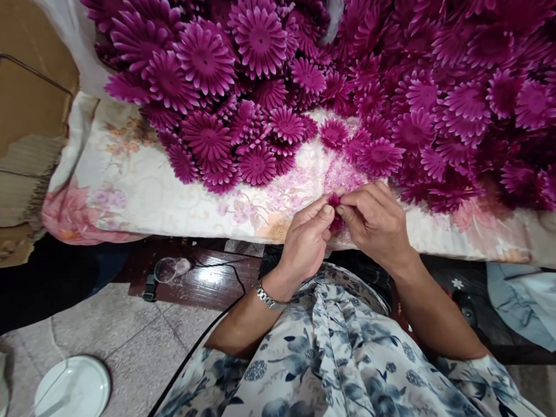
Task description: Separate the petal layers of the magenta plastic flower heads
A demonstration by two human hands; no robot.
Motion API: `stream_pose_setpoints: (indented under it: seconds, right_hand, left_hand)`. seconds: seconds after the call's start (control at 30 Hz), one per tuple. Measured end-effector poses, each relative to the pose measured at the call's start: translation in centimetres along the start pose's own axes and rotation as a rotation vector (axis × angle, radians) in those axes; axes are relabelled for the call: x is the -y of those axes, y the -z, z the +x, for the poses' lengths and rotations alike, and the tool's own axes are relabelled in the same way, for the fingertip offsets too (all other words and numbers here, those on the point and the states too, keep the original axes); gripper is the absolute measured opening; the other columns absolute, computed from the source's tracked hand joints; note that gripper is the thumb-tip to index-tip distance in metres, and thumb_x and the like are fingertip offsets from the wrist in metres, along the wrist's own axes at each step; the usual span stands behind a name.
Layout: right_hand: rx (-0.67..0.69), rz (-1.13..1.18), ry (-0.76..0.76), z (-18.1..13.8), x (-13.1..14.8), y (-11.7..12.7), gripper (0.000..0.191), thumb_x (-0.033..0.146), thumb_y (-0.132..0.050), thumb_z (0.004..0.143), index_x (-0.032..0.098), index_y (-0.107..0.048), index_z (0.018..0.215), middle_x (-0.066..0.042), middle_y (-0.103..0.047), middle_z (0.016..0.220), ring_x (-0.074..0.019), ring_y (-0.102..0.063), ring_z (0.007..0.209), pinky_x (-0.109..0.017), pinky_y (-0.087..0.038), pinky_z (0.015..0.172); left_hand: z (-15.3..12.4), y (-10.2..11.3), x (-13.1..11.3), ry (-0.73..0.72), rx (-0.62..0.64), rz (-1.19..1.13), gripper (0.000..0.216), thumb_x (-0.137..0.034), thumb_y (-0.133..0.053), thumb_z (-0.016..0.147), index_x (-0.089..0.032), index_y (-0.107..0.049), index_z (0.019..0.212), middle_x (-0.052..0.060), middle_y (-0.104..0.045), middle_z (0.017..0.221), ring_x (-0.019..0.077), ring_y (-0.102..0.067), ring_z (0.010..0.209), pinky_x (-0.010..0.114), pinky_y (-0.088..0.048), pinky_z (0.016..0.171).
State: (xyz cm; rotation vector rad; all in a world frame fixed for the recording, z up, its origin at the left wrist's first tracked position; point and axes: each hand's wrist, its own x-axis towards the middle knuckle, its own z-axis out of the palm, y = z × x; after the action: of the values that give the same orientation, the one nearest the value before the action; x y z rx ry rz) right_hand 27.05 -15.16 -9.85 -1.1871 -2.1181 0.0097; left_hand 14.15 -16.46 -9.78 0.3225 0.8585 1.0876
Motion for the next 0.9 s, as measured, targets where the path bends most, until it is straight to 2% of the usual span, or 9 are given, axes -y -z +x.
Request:
stream_pose_setpoints:
  seconds: [0.07,0.17,0.3,0.47,0.57,0.63,0.73,0.8,0.9]
  right_hand:
    - [-0.053,-0.065,0.016,0.2,-0.3,0.3,0.006,0.015,-0.056,0.085,0.019,-0.057,0.081,-0.003,-0.064,0.071,-0.0154,-0.052,0.067,-0.03,-0.042,0.066]
    - [-0.13,-0.125,-0.008,0.7,-0.7,0.9,0.007,0.015,-0.056,0.084,0.02,-0.057,0.079,-0.003,-0.063,0.069,-0.0155,-0.052,0.066,-0.03,-0.042,0.065]
    - [-0.076,-0.097,0.008,1.2,-0.8,1.1,0.01,0.019,-0.054,0.087,0.021,-0.056,0.077,-0.002,-0.062,0.068,-0.0146,-0.052,0.065,-0.029,-0.042,0.065]
    - [-0.067,-0.114,0.049,1.0,-0.3,0.9,0.008,0.017,-0.055,0.086,0.02,-0.057,0.078,-0.002,-0.064,0.069,-0.0145,-0.054,0.065,-0.03,-0.042,0.065]
    - [-0.021,-0.009,0.008,0.8,0.0,0.9,0.008,0.018,-0.056,0.086,0.02,-0.058,0.079,-0.001,-0.063,0.068,-0.0139,-0.054,0.065,-0.029,-0.044,0.064]
    - [-0.057,0.031,-0.042,0.8,-0.3,1.1,0.008,0.017,-0.056,0.085,0.019,-0.058,0.078,-0.001,-0.061,0.067,-0.0137,-0.054,0.065,-0.028,-0.045,0.063]
    - [-0.21,-0.142,-0.053,1.1,-1.9,1.9,0.007,0.018,-0.056,0.085,0.019,-0.06,0.079,-0.002,-0.06,0.066,-0.0156,-0.054,0.066,-0.031,-0.042,0.064]
    - [-0.291,-0.328,-0.074,1.4,-3.0,2.7,0.007,0.021,-0.057,0.085,0.02,-0.064,0.088,-0.006,-0.063,0.075,-0.0197,-0.056,0.073,-0.036,-0.041,0.069]
    - [-0.293,-0.393,-0.114,1.7,-3.3,3.5,0.019,0.029,-0.06,0.084,0.02,-0.064,0.101,-0.011,-0.064,0.093,-0.0255,-0.058,0.088,-0.042,-0.041,0.077]
  left_hand:
    - [0.0,0.0,0.1,-0.014,-0.01,-0.029,0.023,-0.032,-0.08,0.063,-0.016,-0.071,0.077,-0.003,-0.05,0.057,0.0072,-0.041,0.055,0.022,-0.037,0.056]
    - [-0.1,-0.1,0.2,-0.02,-0.005,-0.073,0.028,-0.033,-0.081,0.061,-0.018,-0.071,0.082,-0.003,-0.056,0.061,0.0073,-0.046,0.056,0.023,-0.043,0.061]
    - [-0.2,-0.2,0.1,-0.03,0.025,-0.096,0.021,-0.034,-0.078,0.067,-0.016,-0.068,0.074,-0.003,-0.057,0.064,0.0075,-0.05,0.06,0.024,-0.045,0.065]
    - [-0.2,-0.3,-0.2,-0.038,-0.008,-0.076,0.023,-0.032,-0.079,0.065,-0.015,-0.064,0.065,-0.004,-0.05,0.058,0.0063,-0.045,0.057,0.021,-0.04,0.059]
    - [-0.1,-0.3,-0.1,-0.056,-0.028,-0.021,0.024,-0.031,-0.081,0.062,-0.014,-0.065,0.064,-0.004,-0.05,0.058,0.0053,-0.041,0.056,0.019,-0.036,0.053]
    - [-0.1,-0.3,-0.1,-0.047,-0.033,-0.047,0.028,-0.032,-0.081,0.061,-0.014,-0.061,0.059,-0.005,-0.045,0.055,0.0045,-0.036,0.053,0.018,-0.035,0.051]
    - [-0.3,-0.4,-0.3,-0.05,-0.022,-0.097,0.032,-0.031,-0.082,0.061,-0.014,-0.055,0.055,-0.006,-0.043,0.055,0.0047,-0.036,0.053,0.02,-0.042,0.056]
    - [-0.4,-0.5,-0.5,-0.051,0.001,-0.108,0.034,-0.03,-0.08,0.063,-0.014,-0.051,0.054,-0.005,-0.045,0.057,0.0058,-0.041,0.055,0.024,-0.047,0.064]
    - [-0.4,-0.6,-0.6,-0.043,0.012,-0.09,0.033,-0.03,-0.078,0.066,-0.015,-0.051,0.055,-0.005,-0.047,0.058,0.0059,-0.043,0.055,0.025,-0.047,0.067]
